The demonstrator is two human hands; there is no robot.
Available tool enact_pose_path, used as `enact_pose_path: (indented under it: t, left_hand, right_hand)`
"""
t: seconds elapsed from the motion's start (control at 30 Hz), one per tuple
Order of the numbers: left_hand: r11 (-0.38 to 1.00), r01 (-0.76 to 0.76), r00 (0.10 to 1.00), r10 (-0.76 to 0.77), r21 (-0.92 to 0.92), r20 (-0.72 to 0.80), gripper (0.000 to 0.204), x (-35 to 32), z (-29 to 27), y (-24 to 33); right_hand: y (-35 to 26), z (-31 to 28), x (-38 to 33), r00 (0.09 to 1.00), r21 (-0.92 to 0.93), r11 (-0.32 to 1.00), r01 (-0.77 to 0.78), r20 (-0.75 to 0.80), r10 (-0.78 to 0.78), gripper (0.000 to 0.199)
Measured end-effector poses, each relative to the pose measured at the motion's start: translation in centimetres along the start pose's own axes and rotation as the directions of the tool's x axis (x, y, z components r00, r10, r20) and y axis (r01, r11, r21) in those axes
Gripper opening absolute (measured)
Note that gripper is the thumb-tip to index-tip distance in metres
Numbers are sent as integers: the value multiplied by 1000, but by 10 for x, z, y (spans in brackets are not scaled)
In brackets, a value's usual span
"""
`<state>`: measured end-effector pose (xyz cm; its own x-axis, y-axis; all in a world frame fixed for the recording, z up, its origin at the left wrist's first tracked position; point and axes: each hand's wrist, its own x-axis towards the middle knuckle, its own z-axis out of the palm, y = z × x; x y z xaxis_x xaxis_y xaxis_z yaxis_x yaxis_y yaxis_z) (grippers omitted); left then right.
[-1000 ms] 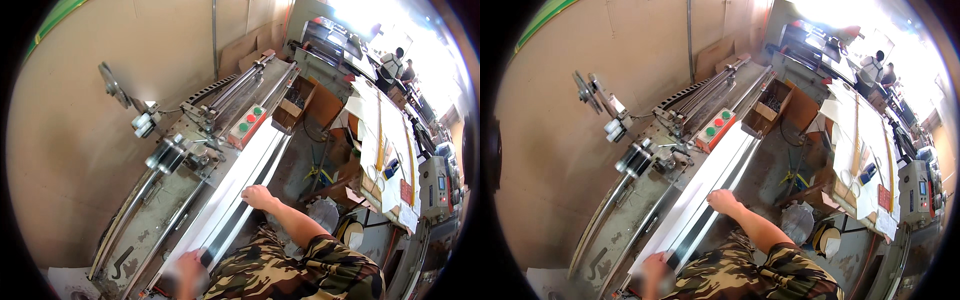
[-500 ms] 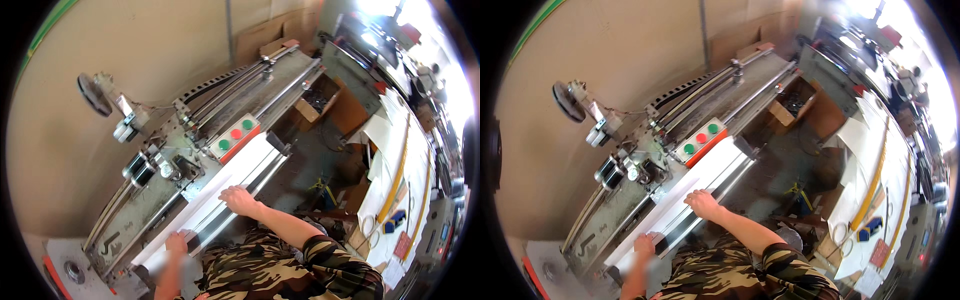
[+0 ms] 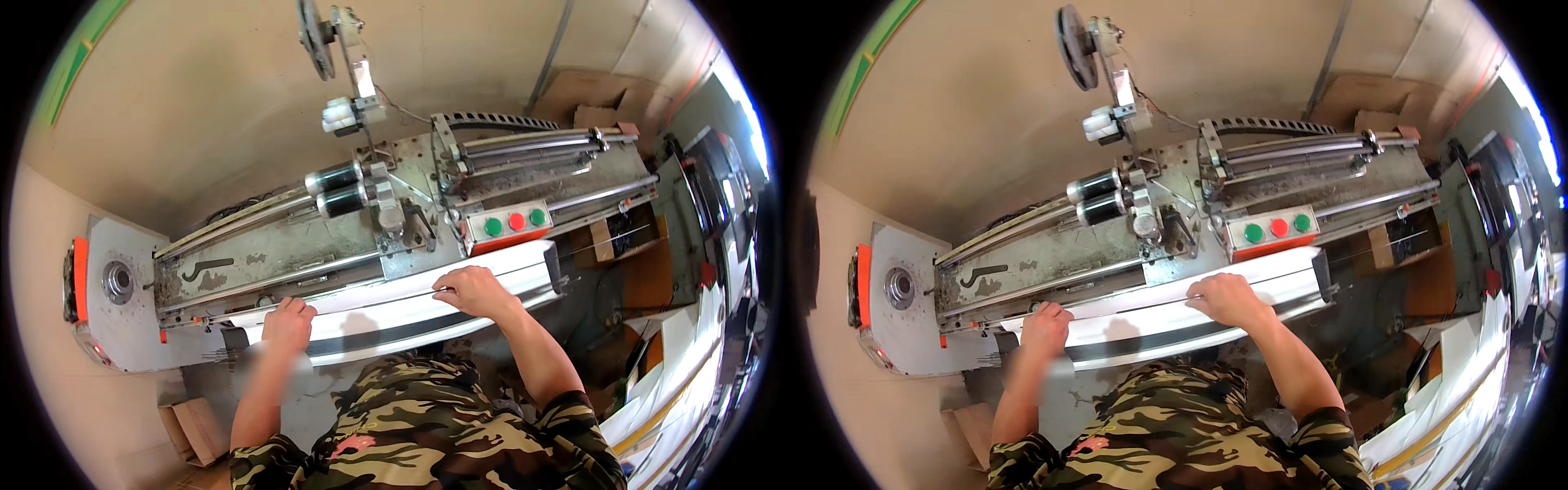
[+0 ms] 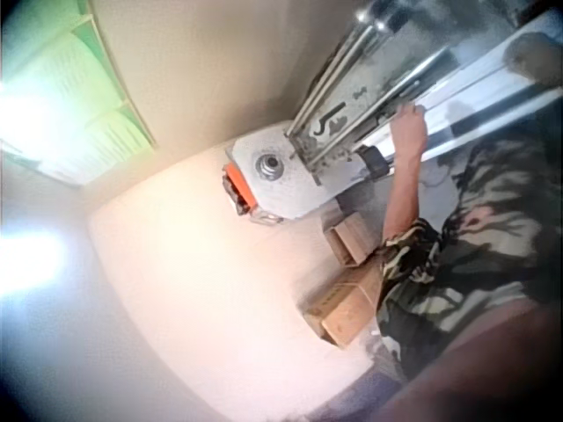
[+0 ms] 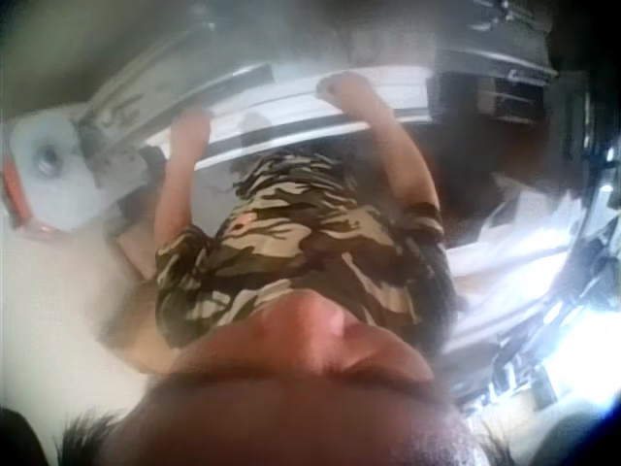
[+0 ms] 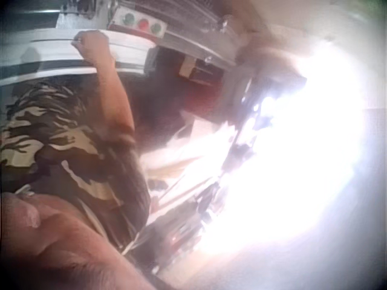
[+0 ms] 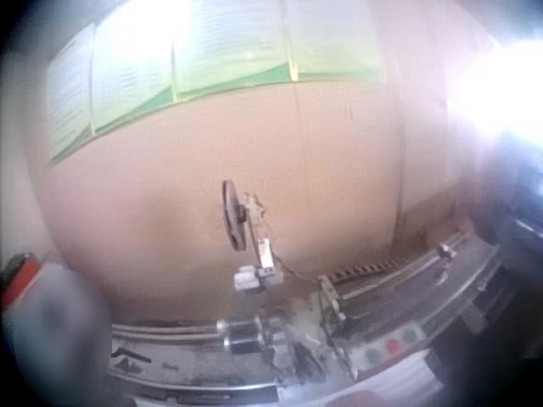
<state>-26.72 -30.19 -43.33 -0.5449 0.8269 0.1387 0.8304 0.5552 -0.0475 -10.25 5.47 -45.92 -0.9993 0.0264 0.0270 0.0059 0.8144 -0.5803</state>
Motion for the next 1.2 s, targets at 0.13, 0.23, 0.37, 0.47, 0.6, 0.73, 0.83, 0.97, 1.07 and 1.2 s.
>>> enact_pose_path:
  t: [0.13, 0.23, 0.37, 0.47, 0.6, 0.73, 0.83, 0.97, 1.07, 1.2]
  left_hand:
    - [994, 11, 993, -24, -108, -119, 8, 3, -15, -10]
    - [985, 5, 995, -22, -174, -94, 7, 10, -20, -11]
    - [899, 136, 990, -107, -417, 92, 17, 27, -28, -34]
    - [660, 256, 952, -300, -706, 65, 38, 70, -22, -80]
    - [388, 240, 904, -423, -890, 60, 63, 177, 14, -141]
    - [208, 438, 891, -228, -875, 392, 73, 305, 30, -151]
    - [102, 581, 784, 199, -808, 589, 68, 356, 54, -142]
    - [172, 535, 686, 483, -827, 544, 55, 365, 75, -142]
    - [-23, 680, 610, 571, -733, 549, 50, 361, 88, -152]
    - [-92, 652, 675, 523, -753, 520, 44, 355, 126, -149]
  right_hand:
    - [-31, -20, 23, 998, -37, 997, 66, 16, -65, 25]
    - [-46, -17, 45, 985, -45, 984, 170, -14, -171, 22]
    - [-49, -14, 70, 993, -138, 983, 121, 30, -118, 20]
    - [-52, -24, 92, 995, -189, 978, 93, -11, -96, 21]
    - [-81, -44, 135, 985, -271, 954, 132, -69, -156, 21]
    - [-92, -44, 186, 988, -336, 930, 147, 1, -155, 18]
    - [-87, -39, 204, 993, -374, 920, 119, 63, -102, 19]
    - [-81, -31, 196, 992, -403, 909, 106, 111, -67, 21]
    - [-85, -32, 193, 990, -412, 903, 123, 117, -82, 22]
    - [-88, -40, 194, 992, -335, 939, 79, 123, -39, 21]
